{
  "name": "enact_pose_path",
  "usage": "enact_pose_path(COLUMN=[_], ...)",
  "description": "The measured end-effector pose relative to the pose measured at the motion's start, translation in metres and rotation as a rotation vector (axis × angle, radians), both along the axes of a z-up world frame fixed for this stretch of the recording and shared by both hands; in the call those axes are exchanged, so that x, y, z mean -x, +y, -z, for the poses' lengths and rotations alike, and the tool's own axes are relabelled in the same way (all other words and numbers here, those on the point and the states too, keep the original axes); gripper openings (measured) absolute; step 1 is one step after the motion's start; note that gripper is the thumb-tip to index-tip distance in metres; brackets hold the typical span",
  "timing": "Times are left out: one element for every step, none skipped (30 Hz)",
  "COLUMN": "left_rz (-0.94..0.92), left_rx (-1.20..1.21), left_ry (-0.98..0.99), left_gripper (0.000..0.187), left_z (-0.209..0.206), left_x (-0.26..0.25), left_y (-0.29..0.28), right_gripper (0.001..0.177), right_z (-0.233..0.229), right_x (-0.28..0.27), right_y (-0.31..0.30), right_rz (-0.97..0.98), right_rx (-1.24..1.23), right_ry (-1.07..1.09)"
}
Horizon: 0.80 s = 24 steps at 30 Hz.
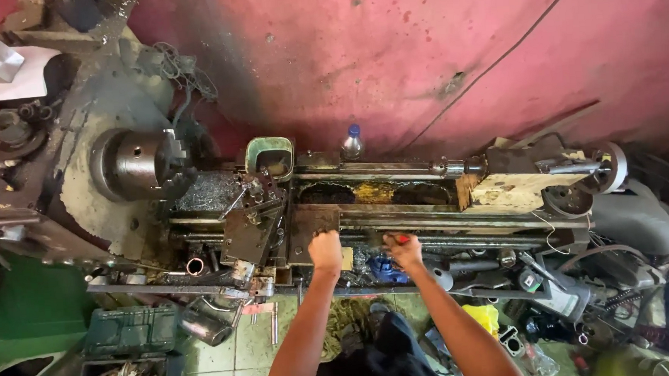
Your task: The person operates a metal lathe, using a tool to shape a cylindrical metal workpiece mounted on the machine. They adjust the tool post and move the carriage along the bed while the workpiece rotates, generating metal shavings.
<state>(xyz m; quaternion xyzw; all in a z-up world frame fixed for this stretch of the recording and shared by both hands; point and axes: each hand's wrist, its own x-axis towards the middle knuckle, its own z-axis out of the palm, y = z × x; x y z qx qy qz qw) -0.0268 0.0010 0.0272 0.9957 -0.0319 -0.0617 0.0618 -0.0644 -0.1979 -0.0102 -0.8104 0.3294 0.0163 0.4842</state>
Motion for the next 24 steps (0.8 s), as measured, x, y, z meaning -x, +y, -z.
enact_pose_path(left_rz=[0.001,0.005,0.007,0.008,0.013,0.019,0.018,0.019,0.023,0.026,0.024,0.022,0.022,0.018,0.014,0.014,0.015,0.016,0.013,0.012,0.009,0.005,0.007,0.009], left_rx=[-0.001,0.008,0.017,0.017,0.021,0.026,0.025,0.016,0.008,0.008,0.005,0.002,0.0,-0.004,-0.008,-0.01,-0.012,-0.015,-0.014,-0.004,0.006,0.007,0.001,-0.005], left_ry=[0.0,0.006,0.012,0.012,0.005,-0.001,0.005,-0.002,-0.017,-0.018,-0.029,-0.04,-0.04,-0.086,-0.131,-0.13,-0.142,-0.154,-0.16,-0.142,-0.119,-0.121,-0.119,-0.117], left_gripper=[0.028,0.028,0.028,0.028,0.028,0.027,0.027,0.027,0.028,0.028,0.027,0.026,0.026,0.026,0.026,0.026,0.026,0.026,0.026,0.028,0.03,0.03,0.03,0.031], left_z=[-0.002,-0.004,-0.006,0.0,0.006,0.012,0.011,0.009,0.007,0.011,0.016,0.02,0.022,0.024,0.026,0.026,0.026,0.026,0.024,0.022,0.021,0.017,0.014,0.011], left_x=[0.0,0.0,0.0,-0.003,-0.004,-0.005,-0.004,-0.002,-0.007,-0.008,-0.011,-0.014,-0.014,-0.014,-0.014,-0.011,-0.01,-0.009,-0.008,-0.007,-0.002,-0.004,-0.003,-0.002], left_y=[0.0,0.0,0.0,0.0,0.0,0.0,-0.001,-0.001,-0.003,-0.004,-0.004,-0.003,-0.004,-0.004,-0.003,-0.003,-0.004,-0.004,-0.004,-0.003,-0.003,-0.004,-0.005,-0.005], right_gripper=[0.029,0.028,0.028,0.028,0.028,0.03,0.03,0.031,0.031,0.031,0.031,0.032,0.032,0.031,0.033,0.033,0.034,0.035,0.035,0.034,0.035,0.035,0.033,0.033], right_z=[-0.002,-0.004,-0.006,-0.024,-0.042,-0.06,-0.052,-0.044,-0.038,-0.033,-0.028,-0.023,0.005,0.034,0.062,0.046,0.029,0.012,0.004,-0.005,-0.013,-0.029,-0.044,-0.059], right_x=[0.002,0.004,0.006,0.004,0.004,0.004,0.003,0.002,-0.004,-0.003,-0.002,-0.002,-0.007,-0.011,-0.015,-0.009,-0.005,0.0,0.001,0.003,0.007,0.006,0.007,0.009], right_y=[-0.012,-0.024,-0.036,-0.036,-0.037,-0.038,-0.036,-0.034,-0.033,-0.03,-0.026,-0.023,-0.025,-0.028,-0.029,-0.025,-0.022,-0.018,-0.028,-0.037,-0.047,-0.04,-0.032,-0.024], right_rz=[0.001,0.0,-0.002,-0.002,-0.028,-0.054,-0.055,-0.108,-0.157,-0.154,-0.177,-0.2,-0.201,-0.115,-0.029,-0.03,0.009,0.048,0.046,0.018,-0.011,-0.015,-0.058,-0.101], right_rx=[-0.001,0.071,0.144,0.143,0.257,0.371,0.37,0.411,0.452,0.451,0.385,0.319,0.317,0.157,-0.003,-0.005,-0.017,-0.029,-0.028,0.116,0.262,0.263,0.307,0.35], right_ry=[0.0,0.042,0.084,0.084,0.133,0.181,0.187,0.22,0.246,0.246,0.196,0.146,0.146,0.101,0.056,0.057,0.048,0.039,0.032,0.095,0.161,0.158,0.133,0.108])
